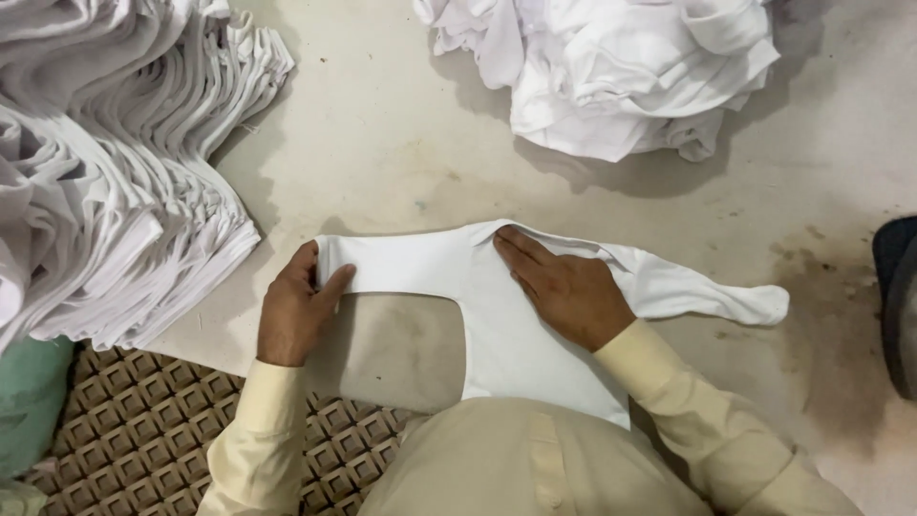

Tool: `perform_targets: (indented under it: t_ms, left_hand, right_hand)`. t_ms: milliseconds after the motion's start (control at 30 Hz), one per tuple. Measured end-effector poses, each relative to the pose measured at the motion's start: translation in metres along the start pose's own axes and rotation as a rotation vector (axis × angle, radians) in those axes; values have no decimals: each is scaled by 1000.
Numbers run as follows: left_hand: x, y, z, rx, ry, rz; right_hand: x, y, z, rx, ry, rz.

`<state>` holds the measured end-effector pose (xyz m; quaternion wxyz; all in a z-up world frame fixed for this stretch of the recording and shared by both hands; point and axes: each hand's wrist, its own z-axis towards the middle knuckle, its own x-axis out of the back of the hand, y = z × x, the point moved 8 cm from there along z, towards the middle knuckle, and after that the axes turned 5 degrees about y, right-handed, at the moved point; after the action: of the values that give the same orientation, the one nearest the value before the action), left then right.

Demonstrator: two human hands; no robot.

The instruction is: The person is ironing and folding small white baby shirts on a flat work surface in a production environment.

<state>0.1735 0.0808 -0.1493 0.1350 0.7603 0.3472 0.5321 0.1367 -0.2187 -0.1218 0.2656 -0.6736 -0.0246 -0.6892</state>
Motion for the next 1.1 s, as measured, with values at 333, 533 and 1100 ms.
perform_targets:
  t_ms: [333, 533, 1100]
  left_hand:
    - [10, -12, -9, -29, 178, 252]
    - [-8, 18, -26, -345, 508, 404]
    - [-160, 94, -111, -955, 98, 570]
  right_hand:
    - [-24, 6, -20, -26, 249, -242]
    - [-6, -4, -51, 0, 303, -16]
    - [-47, -82, -126, 187, -357, 284]
